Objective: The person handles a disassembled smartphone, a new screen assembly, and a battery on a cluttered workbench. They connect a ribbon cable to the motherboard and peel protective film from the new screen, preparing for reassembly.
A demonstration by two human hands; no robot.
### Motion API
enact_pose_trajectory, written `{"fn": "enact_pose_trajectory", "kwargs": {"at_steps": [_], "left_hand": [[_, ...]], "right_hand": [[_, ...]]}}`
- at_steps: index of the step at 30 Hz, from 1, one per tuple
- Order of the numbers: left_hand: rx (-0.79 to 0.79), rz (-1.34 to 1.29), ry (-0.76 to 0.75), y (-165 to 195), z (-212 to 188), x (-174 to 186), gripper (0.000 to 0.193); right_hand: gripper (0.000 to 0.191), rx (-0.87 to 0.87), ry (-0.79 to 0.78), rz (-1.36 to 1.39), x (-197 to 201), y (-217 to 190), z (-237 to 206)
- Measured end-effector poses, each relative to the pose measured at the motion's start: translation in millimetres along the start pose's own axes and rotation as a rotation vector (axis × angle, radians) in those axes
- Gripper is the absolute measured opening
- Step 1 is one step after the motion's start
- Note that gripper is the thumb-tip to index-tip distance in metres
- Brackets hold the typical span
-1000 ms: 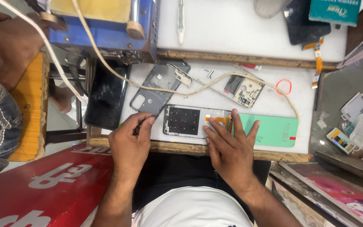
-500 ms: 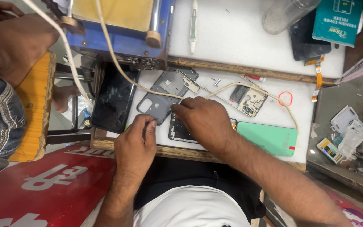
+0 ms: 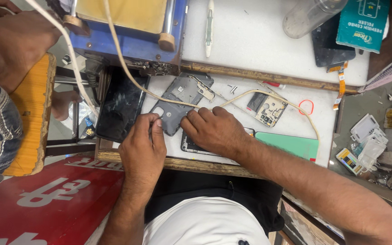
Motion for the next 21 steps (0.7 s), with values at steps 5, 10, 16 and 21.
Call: {"fn": "enact_pose_trajectory", "kwargs": {"at_steps": [5, 10, 16, 21], "left_hand": [[0.016, 0.046, -0.002, 0, 5, -6, 0.013], [-0.036, 0.069, 0.023, 3, 9, -11, 0.012], [-0.182, 0.011, 0.132, 18, 12, -2, 0.010], [0.097, -0.108, 0.034, 17, -4, 9, 0.013]], "right_hand": [[0.013, -0.001, 0.026, -0.023, -1, -2, -2], [0.013, -0.013, 0.068, -0.011, 6, 2, 3], [0.013, -0.251, 0.139, 0.324, 55, -18, -22], [0.017, -0.314, 0.024, 0.594, 76, -69, -55]]}}
Point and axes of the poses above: each hand's wrist, its own z-axis towards the middle knuckle, its own x-axis out of the back of the hand, y = z × x, the point moved 4 cm from there along z, towards the middle knuckle, and after that the axes turned 12 degrees about y, right-handed, at the moved point
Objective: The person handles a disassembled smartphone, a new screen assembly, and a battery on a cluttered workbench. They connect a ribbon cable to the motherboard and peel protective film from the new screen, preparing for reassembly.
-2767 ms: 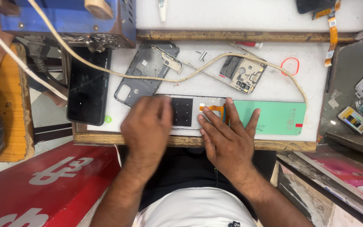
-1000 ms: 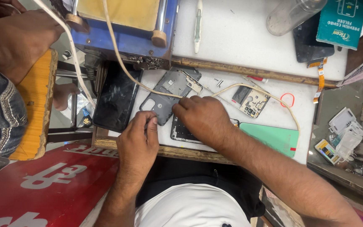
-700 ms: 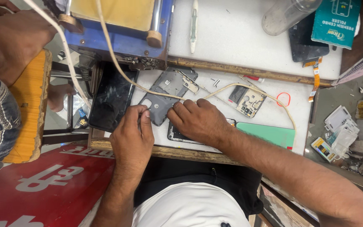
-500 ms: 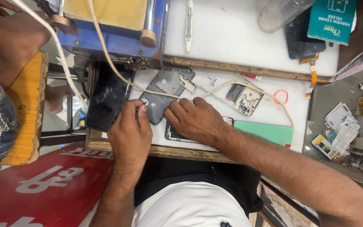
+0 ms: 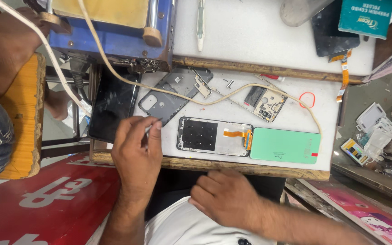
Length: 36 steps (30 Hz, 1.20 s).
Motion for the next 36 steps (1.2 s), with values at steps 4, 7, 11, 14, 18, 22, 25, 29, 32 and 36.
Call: {"fn": "enact_pose_trajectory", "kwargs": {"at_steps": [4, 7, 11, 14, 18, 22, 25, 29, 32, 36], "left_hand": [[-0.044, -0.056, -0.044, 6, -8, -7, 0.015], [-0.053, -0.068, -0.122, 15, -18, -22, 0.015], [-0.095, -0.025, -0.196, 31, -33, -49, 0.013], [-0.112, -0.013, -0.289, 38, -36, -65, 0.016], [-0.206, -0.035, -0.312, 50, -38, -81, 0.017], [-0.279, -0.026, -0.365, 64, -43, -101, 0.015], [-0.319, 0.000, -0.397, 71, -45, -113, 0.014], [-0.360, 0.044, -0.423, 74, -48, -123, 0.013], [-0.375, 0.065, -0.429, 76, -49, -126, 0.014], [-0.374, 0.062, -0.415, 79, -51, -127, 0.014]], "right_hand": [[0.033, -0.124, 0.099, 0.025, -2, 2, -19], [0.044, -0.246, 0.136, -0.076, -7, 9, -27], [0.058, -0.389, 0.125, -0.205, -15, 24, -37], [0.070, -0.502, 0.036, -0.249, -20, 36, -47], [0.071, -0.512, 0.023, -0.246, -24, 42, -58], [0.071, -0.514, -0.008, -0.296, -35, 42, -70], [0.073, -0.509, -0.025, -0.335, -45, 38, -80], [0.073, -0.477, -0.064, -0.385, -58, 39, -91], [0.071, -0.477, -0.040, -0.385, -61, 39, -97], [0.071, -0.472, -0.051, -0.390, -63, 39, -100]]}}
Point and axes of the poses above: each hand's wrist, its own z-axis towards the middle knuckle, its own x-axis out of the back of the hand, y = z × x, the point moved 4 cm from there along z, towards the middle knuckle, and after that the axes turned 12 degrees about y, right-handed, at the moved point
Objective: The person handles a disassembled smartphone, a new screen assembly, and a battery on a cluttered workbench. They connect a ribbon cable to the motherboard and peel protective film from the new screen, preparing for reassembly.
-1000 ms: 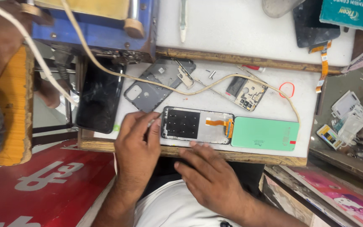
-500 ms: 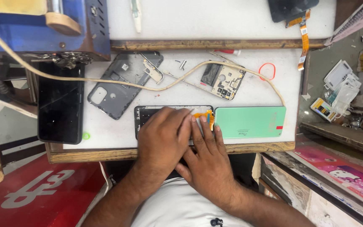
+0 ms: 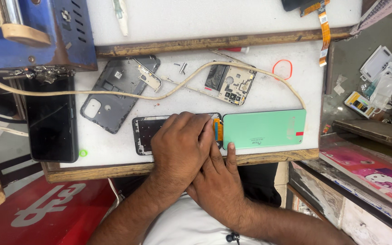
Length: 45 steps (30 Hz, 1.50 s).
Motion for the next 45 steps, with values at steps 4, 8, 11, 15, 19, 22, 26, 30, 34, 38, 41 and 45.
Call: {"fn": "enact_pose_trajectory", "kwargs": {"at_steps": [4, 8, 11, 15, 19, 22, 26, 30, 34, 38, 41, 45], "left_hand": [[-0.003, -0.012, 0.016, 2, -1, 0, 0.014], [-0.009, 0.003, 0.011, 3, -1, -4, 0.015], [-0.021, -0.004, 0.024, 3, -1, -6, 0.013], [-0.022, -0.013, 0.021, 4, -2, -6, 0.013], [-0.026, -0.013, 0.031, 4, -3, -4, 0.014], [-0.041, -0.016, 0.027, 5, -3, -4, 0.014], [-0.048, -0.001, 0.031, 6, -2, -5, 0.014], [-0.054, 0.020, 0.008, 7, 0, -6, 0.015], [-0.023, 0.025, 0.020, 10, 2, -9, 0.012], [0.014, 0.048, 0.016, 11, 5, -14, 0.014], [0.017, 0.059, 0.004, 10, 5, -16, 0.014], [0.031, 0.085, -0.030, 7, 2, -16, 0.013]], "right_hand": [[0.071, 0.014, 0.000, -0.009, 0, 1, 0], [0.071, 0.015, -0.017, 0.003, -1, 1, -2], [0.074, 0.012, -0.053, 0.018, -3, 1, -3], [0.073, 0.007, -0.034, 0.014, -1, 1, -3], [0.075, 0.008, -0.039, 0.027, 0, 1, -3], [0.075, 0.007, -0.047, 0.029, 0, 1, -2], [0.076, 0.000, -0.032, 0.025, 2, 1, -1], [0.076, -0.004, -0.062, 0.041, 3, 1, 0], [0.074, -0.009, -0.078, 0.034, 6, 1, 1], [0.070, -0.036, -0.086, 0.040, 6, 0, 2], [0.068, -0.040, -0.116, 0.045, 4, 0, 3], [0.069, -0.042, -0.154, 0.040, 3, 0, 3]]}}
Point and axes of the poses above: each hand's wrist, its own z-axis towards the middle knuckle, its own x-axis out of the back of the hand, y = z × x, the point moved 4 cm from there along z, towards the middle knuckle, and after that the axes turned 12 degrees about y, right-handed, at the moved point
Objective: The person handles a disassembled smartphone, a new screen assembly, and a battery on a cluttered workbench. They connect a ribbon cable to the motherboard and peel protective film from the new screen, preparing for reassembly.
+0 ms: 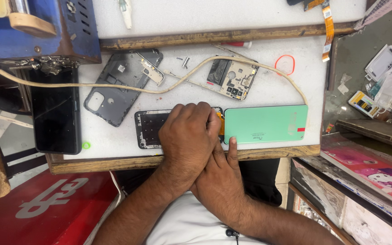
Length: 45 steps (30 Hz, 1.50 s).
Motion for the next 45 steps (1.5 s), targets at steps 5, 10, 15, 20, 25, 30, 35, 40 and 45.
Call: {"fn": "enact_pose_trajectory", "kwargs": {"at_steps": [5, 10, 15, 20, 25, 30, 35, 40, 45], "left_hand": [[-0.012, 0.018, 0.063, -5, -5, 7, 0.013], [0.053, 0.063, 0.069, -25, -9, 19, 0.014], [0.124, 0.072, 0.151, -44, -11, 43, 0.013], [0.090, 0.003, 0.119, -39, -12, 49, 0.009], [-0.054, -0.064, 0.097, -11, -6, 16, 0.012], [-0.113, -0.029, 0.060, -4, 0, 4, 0.014], [-0.126, -0.047, 0.051, -4, 2, 6, 0.014], [-0.062, -0.112, 0.011, -8, 5, 7, 0.012], [-0.083, -0.083, -0.004, -5, 7, 7, 0.013]], "right_hand": [[0.072, -0.007, 0.039, -0.030, 4, 0, 1], [0.065, -0.013, 0.153, -0.042, 13, -2, 6], [0.073, -0.033, 0.170, 0.005, 21, -6, 8], [0.075, -0.025, 0.185, 0.013, 24, -7, 9], [0.064, -0.021, 0.125, 0.019, 15, -4, 8], [0.060, -0.015, 0.128, 0.027, 12, -3, 2], [0.058, -0.009, 0.098, 0.045, 12, -1, 3], [0.058, -0.003, 0.120, 0.033, 15, -1, 4], [0.059, 0.001, 0.090, 0.038, 12, 0, 3]]}}
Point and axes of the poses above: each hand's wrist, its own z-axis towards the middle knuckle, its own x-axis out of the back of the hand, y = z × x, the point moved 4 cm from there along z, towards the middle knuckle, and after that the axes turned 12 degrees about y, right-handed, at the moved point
